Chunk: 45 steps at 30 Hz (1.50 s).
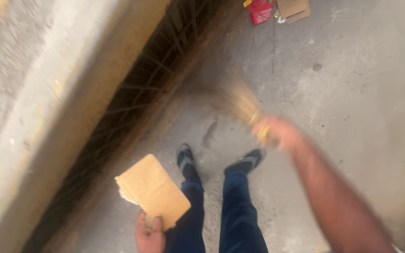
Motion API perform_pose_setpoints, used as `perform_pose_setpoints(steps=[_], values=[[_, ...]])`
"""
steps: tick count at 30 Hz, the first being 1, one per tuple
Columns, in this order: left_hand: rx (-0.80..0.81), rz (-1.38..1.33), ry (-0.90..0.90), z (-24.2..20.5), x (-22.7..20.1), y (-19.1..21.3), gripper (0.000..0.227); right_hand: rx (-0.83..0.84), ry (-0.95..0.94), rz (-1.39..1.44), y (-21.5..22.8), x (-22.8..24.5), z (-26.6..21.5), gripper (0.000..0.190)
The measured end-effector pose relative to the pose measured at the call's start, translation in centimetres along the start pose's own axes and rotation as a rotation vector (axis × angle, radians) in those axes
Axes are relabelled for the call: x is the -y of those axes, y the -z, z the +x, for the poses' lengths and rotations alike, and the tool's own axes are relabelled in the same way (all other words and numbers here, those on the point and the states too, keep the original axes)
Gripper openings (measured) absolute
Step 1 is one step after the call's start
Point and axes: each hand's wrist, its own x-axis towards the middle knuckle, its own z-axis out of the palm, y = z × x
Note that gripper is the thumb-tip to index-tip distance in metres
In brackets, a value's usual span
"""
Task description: The person sweeps a concrete floor with a traditional straw broom while holding a piece of cardboard in the other hand. The person moves through a cluttered storage area, sweeping around boxes, tires, and a motorcycle.
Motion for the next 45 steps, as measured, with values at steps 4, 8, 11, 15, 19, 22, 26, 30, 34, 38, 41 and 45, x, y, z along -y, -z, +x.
perform_pose_setpoints(steps=[4,8,11,15,19,22,26,30,34,38,41,45], values=[[-0.094,0.033,0.093,-2.1,2.8,-2.5,0.043,-0.075,0.159,0.099,9.1,5.8,0.1,0.035],[-0.045,-0.063,0.024,-5.7,4.9,-8.4,0.044,-0.083,0.221,-0.054,11.1,4.1,-5.9,0.042],[-0.077,-0.099,0.082,-8.0,5.2,-13.2,0.045,0.055,0.059,-0.086,9.7,-0.6,-10.2,0.042],[-0.102,-0.146,0.132,-9.7,4.8,-17.2,0.038,0.150,-0.150,-0.275,7.4,-4.4,-10.0,0.066],[-0.112,-0.238,0.101,-10.9,4.4,-18.0,0.037,0.012,-0.032,-0.471,11.0,0.1,-4.0,0.040],[-0.153,-0.185,0.069,-11.7,4.6,-17.5,0.043,-0.117,0.007,-0.338,16.7,5.8,-0.8,0.041],[-0.204,-0.125,0.181,-12.0,5.5,-17.9,0.039,-0.138,0.008,-0.527,19.2,6.9,-3.0,0.043],[-0.180,-0.149,0.158,-11.3,6.0,-19.6,0.040,-0.006,-0.040,-0.526,15.9,1.3,-8.5,0.062],[-0.176,-0.170,0.181,-10.9,5.9,-22.0,0.039,0.060,-0.189,-0.479,15.0,-1.3,-7.6,0.094],[-0.108,-0.185,0.141,-11.0,5.0,-22.0,0.038,-0.071,-0.018,-0.431,19.8,3.5,-2.3,0.099],[-0.081,-0.126,0.181,-11.0,4.4,-21.6,0.034,-0.170,0.003,-0.268,23.6,6.9,0.0,0.096],[-0.014,-0.145,0.181,-10.8,3.2,-22.0,0.036,-0.098,0.062,-0.267,25.0,3.9,-1.7,0.078]])
